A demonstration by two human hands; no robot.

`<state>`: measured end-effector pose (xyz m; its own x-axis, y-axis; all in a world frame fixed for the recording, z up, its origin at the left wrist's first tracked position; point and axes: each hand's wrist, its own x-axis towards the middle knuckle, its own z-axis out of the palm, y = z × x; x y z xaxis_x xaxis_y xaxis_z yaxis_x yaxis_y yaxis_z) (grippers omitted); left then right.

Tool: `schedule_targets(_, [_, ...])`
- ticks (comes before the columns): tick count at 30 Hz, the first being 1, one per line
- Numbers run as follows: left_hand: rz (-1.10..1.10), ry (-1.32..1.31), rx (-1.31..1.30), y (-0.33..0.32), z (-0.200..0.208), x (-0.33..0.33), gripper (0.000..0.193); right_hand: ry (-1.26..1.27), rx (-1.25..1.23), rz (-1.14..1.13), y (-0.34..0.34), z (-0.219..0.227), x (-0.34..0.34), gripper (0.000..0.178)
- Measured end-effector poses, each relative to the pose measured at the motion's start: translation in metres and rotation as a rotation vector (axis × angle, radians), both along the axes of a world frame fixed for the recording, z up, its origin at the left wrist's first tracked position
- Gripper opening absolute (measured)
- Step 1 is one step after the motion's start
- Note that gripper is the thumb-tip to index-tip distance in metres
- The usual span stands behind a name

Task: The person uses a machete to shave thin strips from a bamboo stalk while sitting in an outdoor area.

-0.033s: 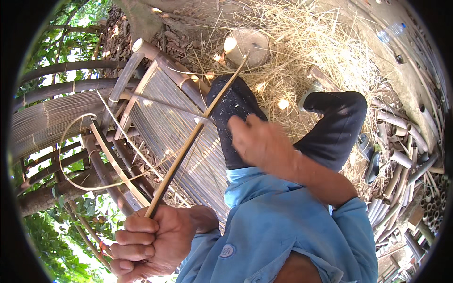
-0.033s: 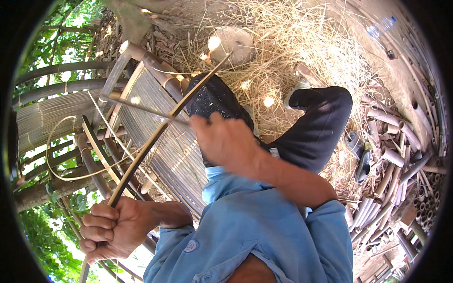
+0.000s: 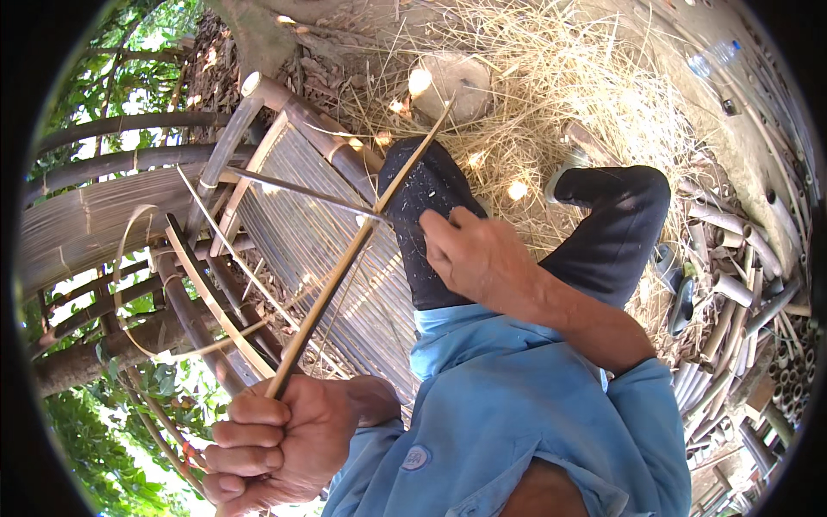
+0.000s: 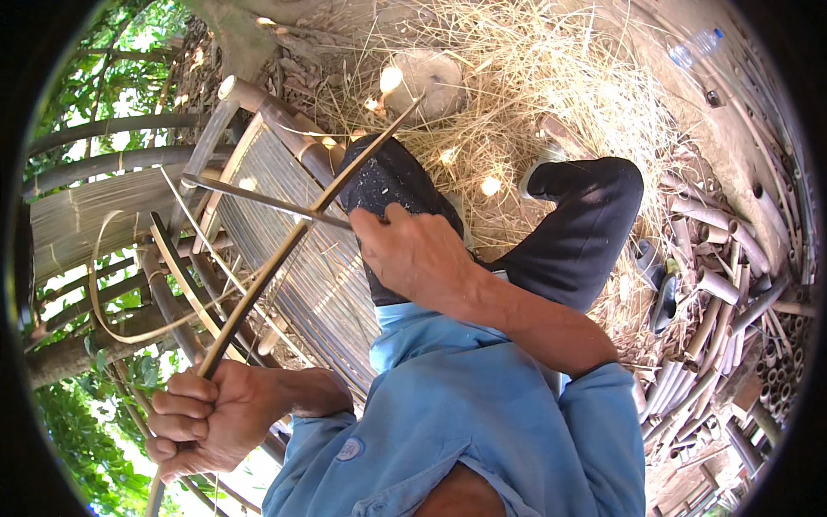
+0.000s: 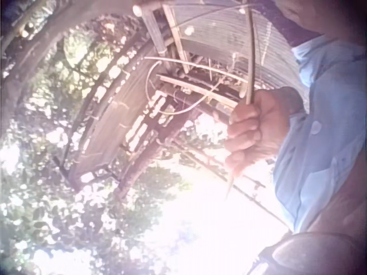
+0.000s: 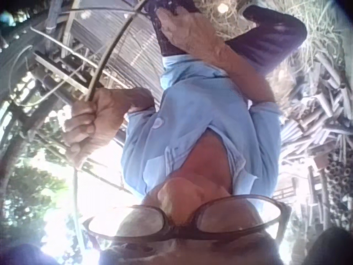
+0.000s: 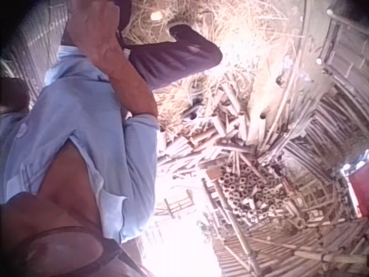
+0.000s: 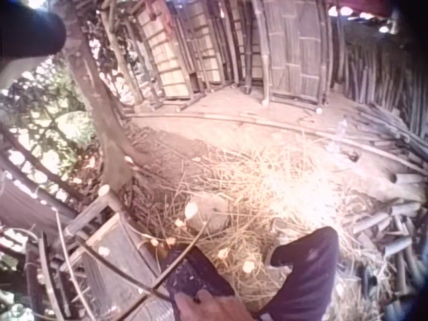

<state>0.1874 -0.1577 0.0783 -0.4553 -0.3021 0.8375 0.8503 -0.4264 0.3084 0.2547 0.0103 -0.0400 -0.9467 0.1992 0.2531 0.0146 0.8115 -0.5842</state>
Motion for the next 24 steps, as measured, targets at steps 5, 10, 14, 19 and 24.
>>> schedule_targets(5, [-0.055, -0.013, -0.004, -0.004, -0.004, 0.002, 0.044, 0.207, -0.069, 0.205, -0.012, 0.019, 0.014, 0.012])
schedule_targets(10, [-0.090, -0.001, -0.031, -0.007, -0.001, -0.005, 0.037, 0.141, 0.052, 0.037, 0.001, -0.001, 0.003, 0.007])
schedule_targets(14, [-0.120, 0.002, -0.015, -0.009, -0.004, -0.001, 0.039, 0.159, 0.107, 0.044, 0.008, -0.014, -0.001, 0.006])
schedule_targets(19, [-0.249, -0.027, -0.017, -0.012, -0.003, -0.007, 0.038, 0.114, 0.093, -0.013, 0.040, -0.055, -0.017, 0.009])
schedule_targets(24, [0.024, 0.034, 0.119, 0.018, 0.004, -0.016, 0.038, -0.002, -0.019, -0.040, 0.079, -0.126, -0.051, 0.012])
